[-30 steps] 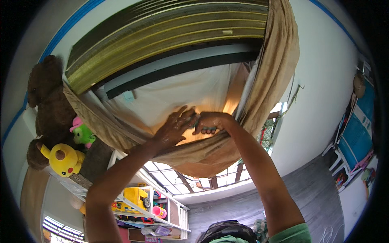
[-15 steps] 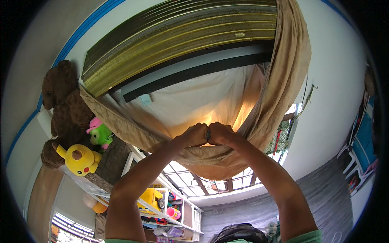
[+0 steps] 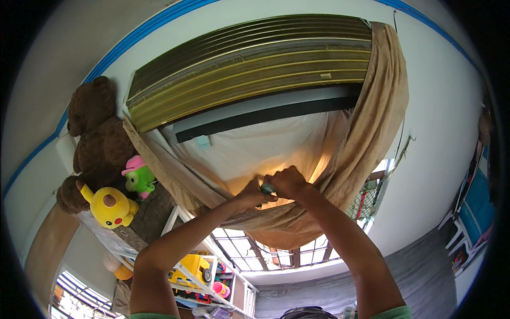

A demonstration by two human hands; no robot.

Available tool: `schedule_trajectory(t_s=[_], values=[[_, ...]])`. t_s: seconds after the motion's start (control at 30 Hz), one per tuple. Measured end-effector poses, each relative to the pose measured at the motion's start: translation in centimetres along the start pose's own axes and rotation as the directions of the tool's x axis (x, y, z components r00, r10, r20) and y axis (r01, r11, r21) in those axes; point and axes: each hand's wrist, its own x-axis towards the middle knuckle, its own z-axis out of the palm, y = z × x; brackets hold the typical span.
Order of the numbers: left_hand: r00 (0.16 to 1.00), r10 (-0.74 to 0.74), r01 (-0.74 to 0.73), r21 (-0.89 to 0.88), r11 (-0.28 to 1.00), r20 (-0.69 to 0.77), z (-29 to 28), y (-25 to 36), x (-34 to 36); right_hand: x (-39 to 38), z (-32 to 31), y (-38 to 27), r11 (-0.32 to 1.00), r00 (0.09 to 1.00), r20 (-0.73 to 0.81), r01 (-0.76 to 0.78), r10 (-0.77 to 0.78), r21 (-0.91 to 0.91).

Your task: The person wipes the interior and exterior surfaces of a wall-mounted air conditioner using a cloth. They repeatedly reach up to clean the vents and casing while standing on a ladder, occasionally adjusting the cloth and the protective sheet draped over the unit.

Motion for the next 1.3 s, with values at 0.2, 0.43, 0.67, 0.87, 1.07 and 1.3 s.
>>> schedule_trajectory(t_s=[0.2,0.43,0.67,0.87,1.07,1.3], values=[[0.704,0.709,-0.498,0.68,0.538,-0.045,-1.1,1.2,-2.3,0.9,-0.9,2.5,0.433,0.81,0.58,-0.554,0.084,0.711],[0.436,0.814,-0.565,0.821,-0.086,0.385,-1.0,1.6,-1.3,0.5,0.4,0.9,0.356,0.651,0.747,-0.673,-0.13,0.648],[0.877,0.458,-0.337,0.864,0.374,0.144,-0.1,1.1,2.1,1.2,0.0,1.1,0.686,0.859,0.508,-0.407,0.062,0.603],[0.959,0.255,-0.269,0.664,0.698,0.121,0.6,1.2,2.7,-0.2,-0.8,-0.2,0.965,0.947,0.228,-0.25,0.226,0.082],[0.972,0.221,-0.234,0.215,0.948,0.087,2.5,-1.8,1.4,-0.7,-1.4,-0.7,0.972,0.98,0.106,0.181,-0.167,-0.149],[0.973,-0.089,0.061,0.135,0.989,0.213,-0.4,2.0,-2.4,0.3,-2.9,-1.6,0.947,0.964,0.118,0.259,-0.24,-0.19]])
